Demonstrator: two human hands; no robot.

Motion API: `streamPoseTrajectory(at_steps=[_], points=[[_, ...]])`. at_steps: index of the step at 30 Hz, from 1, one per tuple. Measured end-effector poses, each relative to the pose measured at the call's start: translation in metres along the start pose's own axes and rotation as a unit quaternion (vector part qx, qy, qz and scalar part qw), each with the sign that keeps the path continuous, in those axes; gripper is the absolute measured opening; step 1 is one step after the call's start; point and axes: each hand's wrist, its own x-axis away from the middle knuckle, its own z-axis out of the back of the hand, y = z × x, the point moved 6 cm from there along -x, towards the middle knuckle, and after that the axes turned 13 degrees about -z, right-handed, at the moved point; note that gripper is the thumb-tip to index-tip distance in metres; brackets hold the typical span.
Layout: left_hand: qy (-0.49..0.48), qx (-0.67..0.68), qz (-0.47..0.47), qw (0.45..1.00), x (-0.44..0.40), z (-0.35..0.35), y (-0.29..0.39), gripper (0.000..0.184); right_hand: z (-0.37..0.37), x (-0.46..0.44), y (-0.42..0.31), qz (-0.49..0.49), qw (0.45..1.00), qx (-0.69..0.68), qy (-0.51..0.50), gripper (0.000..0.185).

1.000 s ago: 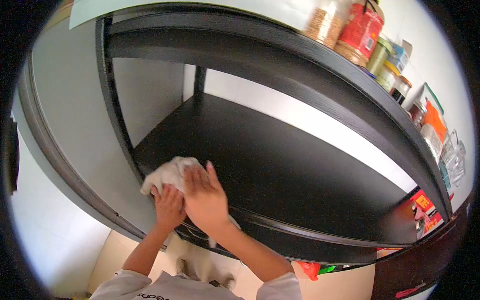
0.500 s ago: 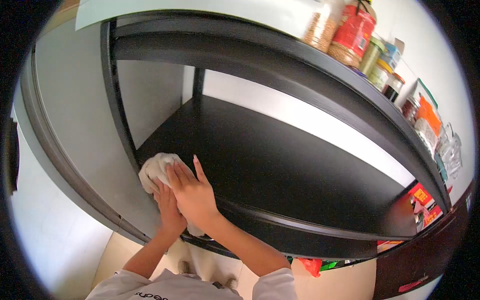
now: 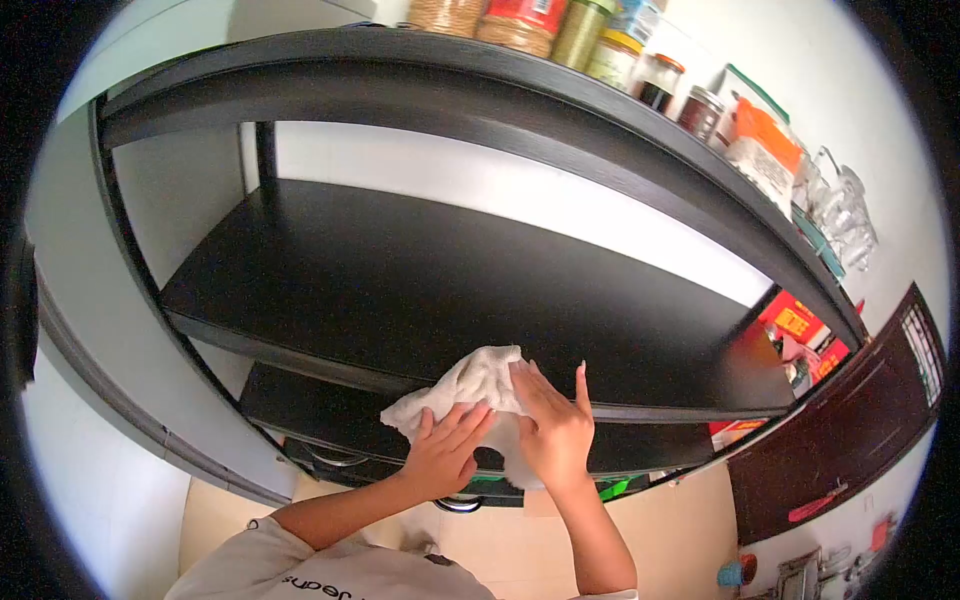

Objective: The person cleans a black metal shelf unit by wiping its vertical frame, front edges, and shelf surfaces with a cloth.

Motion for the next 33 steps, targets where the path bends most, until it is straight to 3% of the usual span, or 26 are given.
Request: streamPoseTrajectory(at_steps=[7,8,11,17,24,27,30,33], points=[[0.024,-0.112,-0.026,0.993,-0.005,-0.015,-0.003,0.074,0.0,0.002,0.008,0.038,0.998,0.023,0.05,0.049],[-0.007,-0.084,-0.025,0.996,-0.003,-0.011,-0.01,0.071,0.0,0.001,0.004,0.048,0.997,0.032,0.057,0.047],[-0.005,-0.165,-0.078,0.983,0.01,-0.01,-0.025,0.061,-0.009,-0.004,-0.009,0.049,0.997,0.027,0.055,0.046],[0.018,-0.223,-0.01,0.975,0.072,0.032,-0.086,0.052,-0.048,-0.019,-0.098,0.116,0.99,-0.052,0.062,0.037],[0.044,-0.262,0.178,0.948,0.176,0.132,-0.186,0.043,-0.132,-0.042,-0.257,0.199,0.971,-0.13,0.037,0.041],[0.07,-0.3,0.232,0.923,0.223,0.172,-0.221,0.052,-0.171,-0.051,-0.329,0.233,0.963,-0.134,0.037,0.042],[0.08,-0.324,0.247,0.91,0.249,0.204,-0.244,0.061,-0.203,-0.055,-0.388,0.228,0.971,-0.049,0.045,0.042],[0.025,-0.264,0.261,0.928,0.254,0.209,-0.246,0.066,-0.205,-0.054,-0.389,0.213,0.972,-0.076,0.06,0.042]])
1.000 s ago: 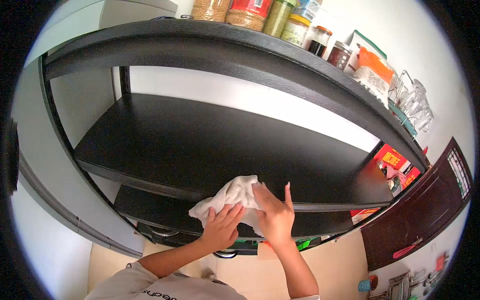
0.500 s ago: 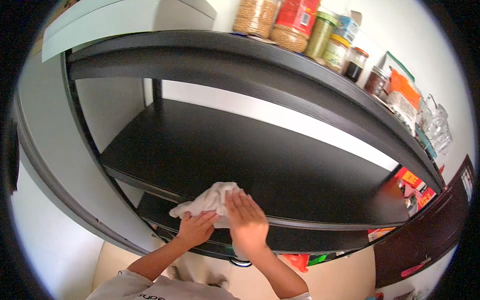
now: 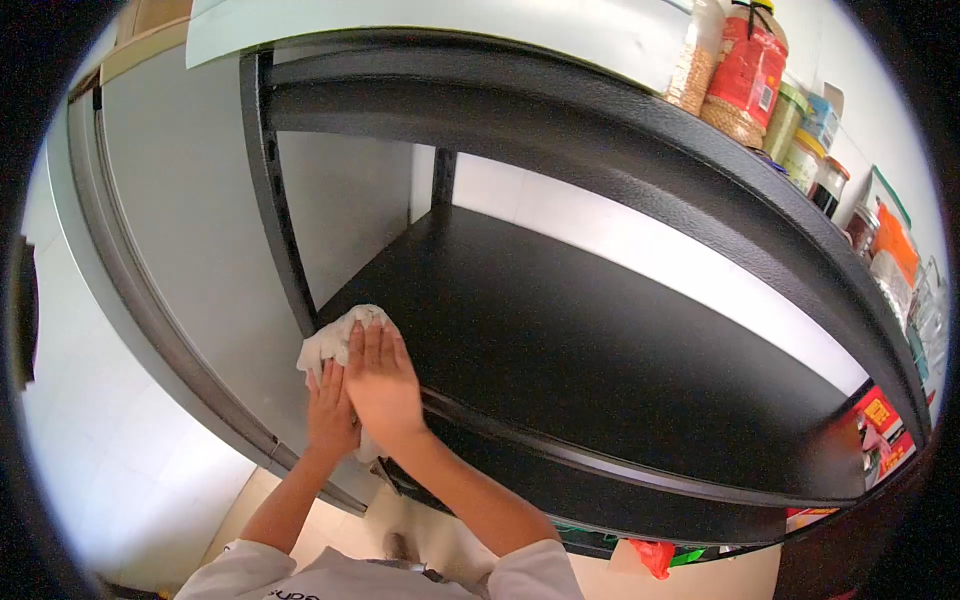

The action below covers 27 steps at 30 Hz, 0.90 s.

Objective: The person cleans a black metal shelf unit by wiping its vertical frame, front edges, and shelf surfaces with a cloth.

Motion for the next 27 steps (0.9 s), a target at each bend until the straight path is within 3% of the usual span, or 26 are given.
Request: streamPoseTrajectory(at_steps=[4,8,11,14,17,21,25,27], points=[[0.072,-0.011,0.021,0.997,0.002,-0.009,0.008,0.073,0.019,0.006,0.019,0.033,0.988,-0.152,0.016,0.042],[0.153,0.081,0.085,0.981,-0.028,0.011,0.023,0.08,0.032,-0.005,0.02,0.035,0.987,-0.155,-0.018,0.041],[0.237,0.077,0.071,0.966,-0.047,0.021,0.016,0.082,0.04,-0.031,0.015,-0.071,0.953,-0.217,-0.198,0.036],[0.22,0.108,0.044,0.969,-0.048,0.029,0.007,0.085,0.029,-0.033,0.009,-0.087,0.936,-0.296,-0.17,0.035],[0.293,0.128,0.049,0.946,-0.054,0.078,-0.008,0.084,0.021,-0.031,0.006,-0.16,0.823,-0.535,-0.103,0.034],[0.334,0.201,0.052,0.92,-0.076,0.12,-0.029,0.079,0.039,-0.049,-0.016,-0.197,0.756,-0.62,-0.068,0.037],[0.326,0.188,0.076,0.923,-0.075,0.1,-0.036,0.075,0.028,-0.066,-0.022,-0.161,0.793,-0.586,0.042,0.044],[0.336,0.193,0.069,0.919,-0.074,0.099,-0.046,0.066,0.022,-0.069,-0.027,-0.174,0.78,-0.601,0.01,0.045]])
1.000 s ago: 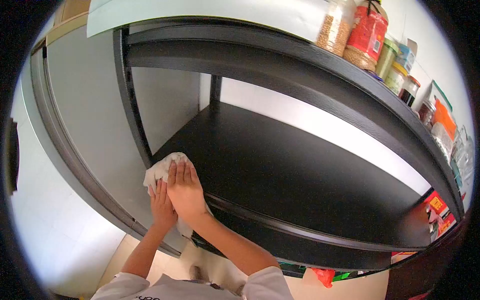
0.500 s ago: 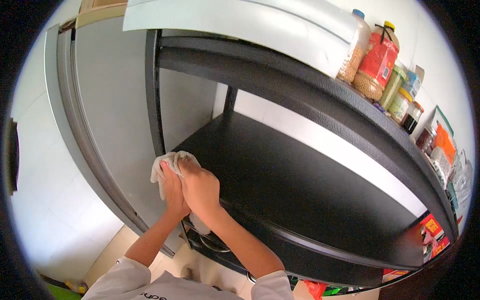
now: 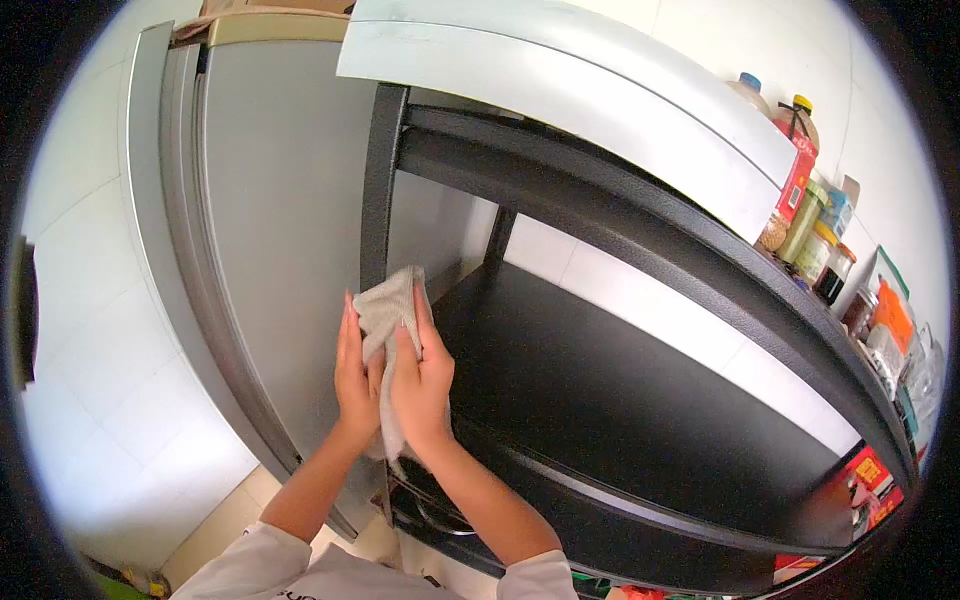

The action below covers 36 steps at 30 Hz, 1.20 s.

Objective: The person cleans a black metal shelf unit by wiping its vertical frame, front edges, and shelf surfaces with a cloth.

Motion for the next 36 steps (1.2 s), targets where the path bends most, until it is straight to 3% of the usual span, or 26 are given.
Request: streamPoseTrajectory(at_steps=[3,6,13,18,21,25,27,30,32,35,36], points=[[0.026,0.089,0.037,0.995,-0.036,0.006,-0.003,0.055,-0.011,-0.009,-0.017,-0.054,0.998,-0.036,-0.025,0.036],[0.073,0.097,-0.038,0.992,-0.091,0.013,0.003,0.048,-0.027,-0.038,-0.038,-0.069,0.994,-0.054,-0.06,0.034],[0.115,0.222,0.019,0.968,-0.175,0.02,0.018,0.04,-0.038,-0.094,-0.081,-0.098,0.992,-0.038,-0.065,0.04],[0.102,0.235,0.085,0.963,-0.147,0.019,-0.001,0.038,-0.033,-0.09,-0.052,-0.029,0.997,-0.009,-0.072,0.032],[0.091,0.242,0.124,0.958,-0.095,0.015,-0.021,0.037,-0.029,-0.056,-0.033,0.015,0.991,0.129,-0.026,0.028],[0.082,0.199,0.155,0.964,-0.01,0.012,-0.038,0.035,-0.023,-0.009,0.036,-0.064,0.961,0.262,-0.069,0.02],[0.081,0.202,0.204,0.955,0.017,0.013,-0.04,0.035,-0.025,0.008,0.041,-0.031,0.967,0.252,-0.03,0.018],[0.053,0.187,0.226,0.955,0.013,0.014,-0.037,0.034,-0.024,0.011,0.038,-0.042,0.976,0.215,-0.002,0.016],[0.079,0.182,0.172,0.965,-0.015,0.016,-0.029,0.032,-0.021,-0.005,0.02,-0.033,0.977,0.208,0.019,0.015],[0.097,0.193,0.103,0.971,-0.085,0.018,-0.017,0.036,-0.027,-0.041,-0.042,0.054,0.98,0.174,0.08,0.013],[0.081,0.182,0.123,0.972,-0.112,0.023,-0.011,0.035,-0.03,-0.056,-0.065,0.046,0.985,0.146,0.075,0.014]])
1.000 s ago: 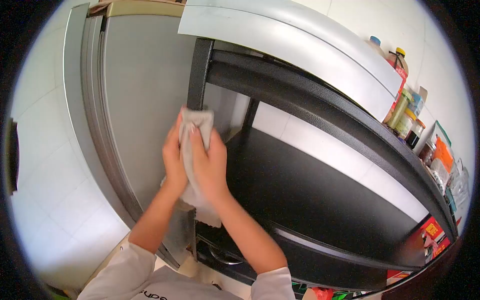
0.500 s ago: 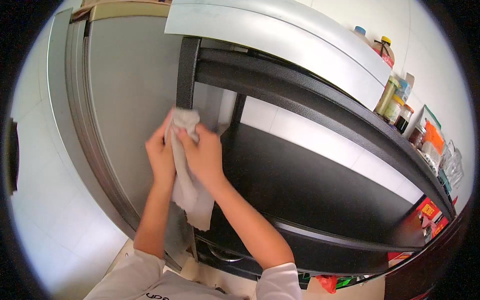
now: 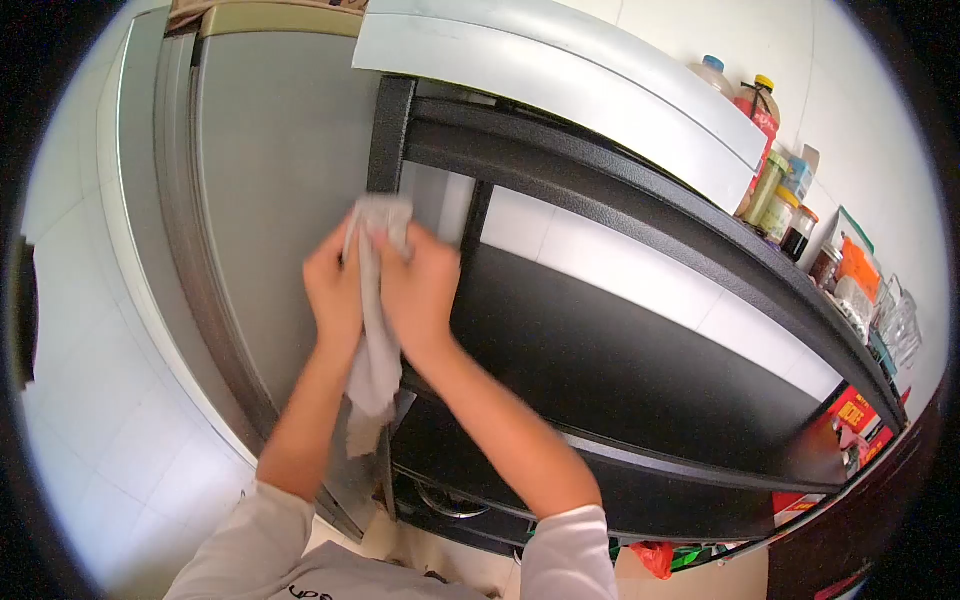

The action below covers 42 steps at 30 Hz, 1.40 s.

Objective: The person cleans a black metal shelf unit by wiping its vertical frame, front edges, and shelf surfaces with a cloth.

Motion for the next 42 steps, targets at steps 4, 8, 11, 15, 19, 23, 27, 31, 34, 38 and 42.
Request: streamPoseTrajectory(at_steps=[4,8,11,15,19,23,27,31,34,38,42], points=[[0.036,0.064,-0.037,0.997,-0.042,-0.012,0.021,0.033,-0.002,-0.039,-0.02,-0.032,0.999,-0.02,-0.021,0.016],[0.036,0.01,-0.016,0.999,-0.001,-0.002,0.005,0.034,-0.002,0.001,0.001,0.017,0.999,-0.024,0.015,0.014],[0.026,-0.001,0.006,1.0,0.054,0.012,-0.028,0.031,-0.006,0.04,0.041,-0.044,0.999,-0.002,-0.022,0.013],[0.003,-0.019,0.05,0.999,0.112,0.027,-0.057,0.029,-0.013,0.083,0.096,-0.146,0.987,-0.017,-0.057,0.011],[-0.022,-0.03,0.062,0.997,0.105,0.028,-0.052,0.031,-0.01,0.071,0.088,-0.129,0.99,-0.036,-0.054,0.011],[0.003,0.004,-0.057,0.998,0.028,0.009,-0.021,0.03,-0.001,0.022,0.024,-0.05,0.996,-0.069,0.028,0.012],[0.012,0.057,-0.033,0.998,-0.024,-0.005,0.016,0.03,-0.004,-0.014,-0.008,-0.068,0.979,-0.189,0.021,0.012],[0.026,0.006,-0.073,0.997,0.0,0.001,-0.004,0.03,-0.004,0.007,0.009,-0.075,0.987,-0.136,0.032,0.012],[-0.006,-0.007,0.014,1.0,0.049,0.014,-0.033,0.03,-0.009,0.04,0.048,-0.106,0.988,-0.112,0.026,0.014],[-0.036,-0.042,0.054,0.997,0.119,0.039,-0.067,0.029,-0.016,0.089,0.094,-0.166,0.979,-0.122,-0.015,0.019],[-0.032,-0.02,0.067,0.997,0.136,0.043,-0.072,0.029,-0.016,0.089,0.099,-0.199,0.972,-0.116,-0.034,0.02]])
